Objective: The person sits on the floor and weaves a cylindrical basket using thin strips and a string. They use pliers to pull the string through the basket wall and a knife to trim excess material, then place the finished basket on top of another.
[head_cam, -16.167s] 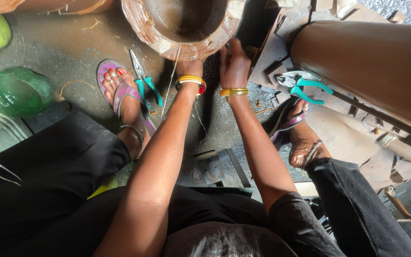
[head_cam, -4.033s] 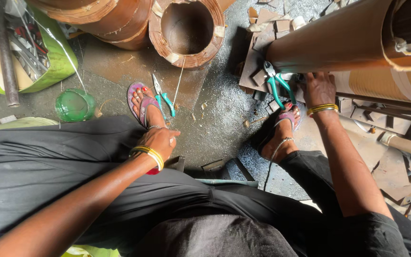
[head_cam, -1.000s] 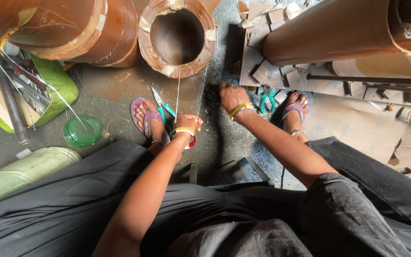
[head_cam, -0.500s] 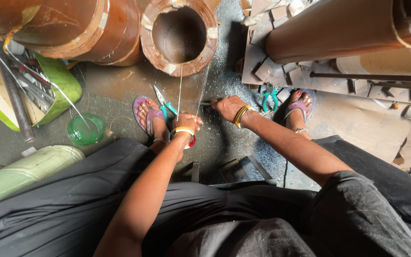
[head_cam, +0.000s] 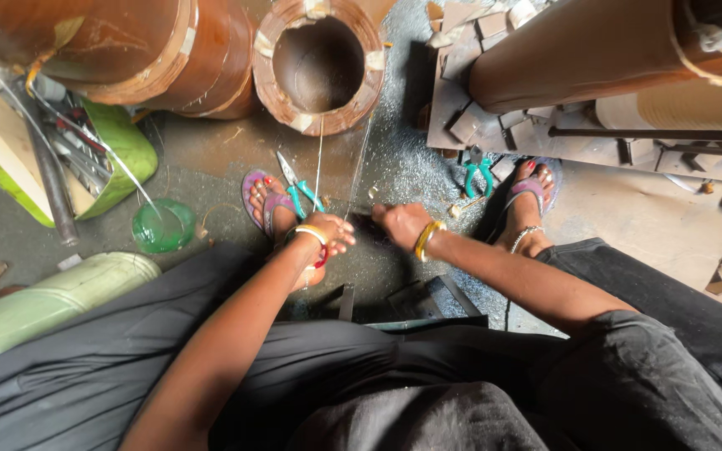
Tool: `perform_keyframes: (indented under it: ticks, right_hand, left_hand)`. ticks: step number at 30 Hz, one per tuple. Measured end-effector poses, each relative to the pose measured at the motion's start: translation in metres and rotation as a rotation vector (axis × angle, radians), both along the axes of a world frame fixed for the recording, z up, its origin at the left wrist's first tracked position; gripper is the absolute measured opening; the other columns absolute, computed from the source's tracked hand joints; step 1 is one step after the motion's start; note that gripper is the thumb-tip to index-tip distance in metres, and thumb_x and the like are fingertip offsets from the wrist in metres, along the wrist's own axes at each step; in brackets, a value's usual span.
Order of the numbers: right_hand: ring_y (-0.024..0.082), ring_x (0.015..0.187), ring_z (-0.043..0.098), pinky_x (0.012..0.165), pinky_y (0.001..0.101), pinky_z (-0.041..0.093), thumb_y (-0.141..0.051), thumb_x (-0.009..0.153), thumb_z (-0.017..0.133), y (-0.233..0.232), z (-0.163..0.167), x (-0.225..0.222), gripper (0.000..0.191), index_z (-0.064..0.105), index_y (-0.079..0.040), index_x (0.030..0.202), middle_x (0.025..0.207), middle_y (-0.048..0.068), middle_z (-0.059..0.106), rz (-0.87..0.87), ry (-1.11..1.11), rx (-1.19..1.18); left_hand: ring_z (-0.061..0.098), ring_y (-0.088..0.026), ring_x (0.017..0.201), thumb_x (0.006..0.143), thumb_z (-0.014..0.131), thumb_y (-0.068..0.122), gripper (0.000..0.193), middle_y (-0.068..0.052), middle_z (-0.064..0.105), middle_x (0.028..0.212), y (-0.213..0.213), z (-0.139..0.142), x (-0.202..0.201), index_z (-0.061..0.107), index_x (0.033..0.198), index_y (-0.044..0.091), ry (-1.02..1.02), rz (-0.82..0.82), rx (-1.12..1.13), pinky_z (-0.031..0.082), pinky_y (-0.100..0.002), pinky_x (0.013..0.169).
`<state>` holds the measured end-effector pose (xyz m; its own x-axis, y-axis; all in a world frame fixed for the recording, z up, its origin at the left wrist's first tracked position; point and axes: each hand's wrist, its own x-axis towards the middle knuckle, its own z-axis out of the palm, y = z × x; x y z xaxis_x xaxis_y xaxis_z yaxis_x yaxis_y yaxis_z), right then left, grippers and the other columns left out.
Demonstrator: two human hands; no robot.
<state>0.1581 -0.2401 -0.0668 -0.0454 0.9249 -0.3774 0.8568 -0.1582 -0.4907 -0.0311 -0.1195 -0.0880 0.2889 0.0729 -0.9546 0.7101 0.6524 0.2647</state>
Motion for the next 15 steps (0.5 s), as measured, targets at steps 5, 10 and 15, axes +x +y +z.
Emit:
perform_keyframes:
  ticks: [5,10,15]
  right_hand:
    - [0.026,0.057,0.063,0.047,0.0377,0.052,-0.012,0.103,0.051,-0.031,0.028,0.038,0.010,0.055,-0.003,0.107,0.075,0.012,0.063,-0.063,0.010,0.179]
    - [0.029,0.080,0.059,0.068,0.0431,0.052,-0.013,0.100,0.062,-0.040,0.046,0.129,0.024,0.061,0.001,0.119,0.091,0.015,0.061,-0.034,-0.336,0.507]
    - [0.034,0.112,0.061,0.093,0.0437,0.052,-0.011,0.099,0.061,-0.039,0.048,0.188,0.028,0.061,-0.002,0.126,0.120,0.018,0.061,-0.140,-0.484,0.269]
  left_hand:
    - [0.071,-0.014,0.079,0.089,0.076,0.021,0.084,-0.009,0.069,0.122,0.021,0.015,0.052,0.030,0.158,0.023,-0.043,0.042,0.113,0.055,-0.024,0.054]
    - [0.062,-0.017,0.053,0.093,0.072,0.022,0.044,-0.008,0.067,0.073,0.018,0.012,0.128,0.058,0.133,0.012,-0.220,0.505,0.395,0.046,-0.029,0.044]
    - [0.059,-0.014,0.051,0.093,0.066,0.013,0.020,-0.003,0.063,0.060,0.008,-0.005,0.113,0.078,0.079,0.006,-0.093,0.149,0.701,0.044,-0.030,0.044]
